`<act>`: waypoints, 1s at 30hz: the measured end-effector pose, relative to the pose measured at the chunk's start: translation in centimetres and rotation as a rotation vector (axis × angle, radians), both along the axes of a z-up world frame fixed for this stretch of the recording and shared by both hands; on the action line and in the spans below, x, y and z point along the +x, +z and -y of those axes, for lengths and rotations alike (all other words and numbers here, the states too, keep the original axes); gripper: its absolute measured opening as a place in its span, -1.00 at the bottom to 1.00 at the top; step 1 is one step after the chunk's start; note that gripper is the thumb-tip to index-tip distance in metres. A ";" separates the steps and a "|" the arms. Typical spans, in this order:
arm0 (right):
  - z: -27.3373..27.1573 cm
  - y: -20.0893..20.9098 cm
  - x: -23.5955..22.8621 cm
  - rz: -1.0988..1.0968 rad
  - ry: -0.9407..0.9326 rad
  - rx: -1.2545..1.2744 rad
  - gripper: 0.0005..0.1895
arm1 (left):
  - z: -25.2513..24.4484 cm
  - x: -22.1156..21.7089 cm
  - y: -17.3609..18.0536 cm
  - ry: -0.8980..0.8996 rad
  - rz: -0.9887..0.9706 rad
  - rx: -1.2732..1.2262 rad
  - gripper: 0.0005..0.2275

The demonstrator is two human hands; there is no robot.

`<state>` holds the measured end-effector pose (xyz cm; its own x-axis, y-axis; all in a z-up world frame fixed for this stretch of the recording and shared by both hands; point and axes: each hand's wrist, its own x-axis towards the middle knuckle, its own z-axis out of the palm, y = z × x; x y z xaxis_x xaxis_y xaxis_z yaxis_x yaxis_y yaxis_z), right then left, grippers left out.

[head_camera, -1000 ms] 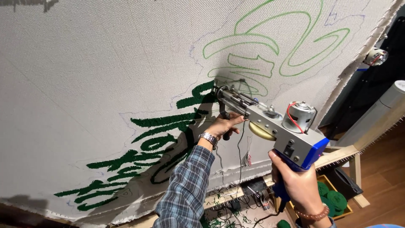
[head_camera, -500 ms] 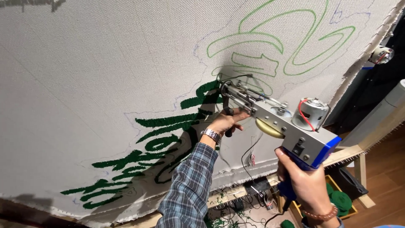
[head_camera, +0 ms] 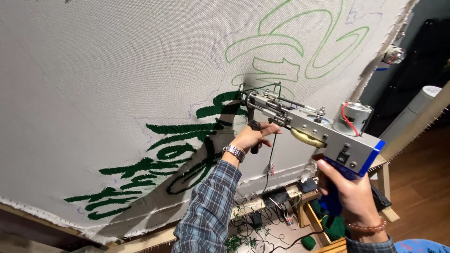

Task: Using a tufting gun to create a rug by injecting green yarn into a canvas following a design on a wooden frame.

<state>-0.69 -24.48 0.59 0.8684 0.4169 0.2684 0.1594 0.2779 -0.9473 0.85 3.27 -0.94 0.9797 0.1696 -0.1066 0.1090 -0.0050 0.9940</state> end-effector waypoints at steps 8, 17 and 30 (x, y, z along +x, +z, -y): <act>4.1 -0.2 -0.3 0.003 -0.018 0.084 -0.85 | 2.6 -0.5 -0.2 -0.088 0.077 0.077 -0.54; 6.1 -1.0 0.0 -0.022 0.018 0.073 -0.86 | 4.9 -2.5 0.5 -0.041 0.078 0.038 -0.47; -2.8 -8.7 2.3 -0.294 0.763 -0.078 -0.45 | 2.6 -3.5 -10.1 0.399 0.404 -0.250 -0.82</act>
<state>1.62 -21.65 -8.09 0.3690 0.9292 0.0193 -0.3048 0.1405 -0.9420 -2.65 0.66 -11.04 0.8174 0.5486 0.1758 -0.3306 0.1969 0.9230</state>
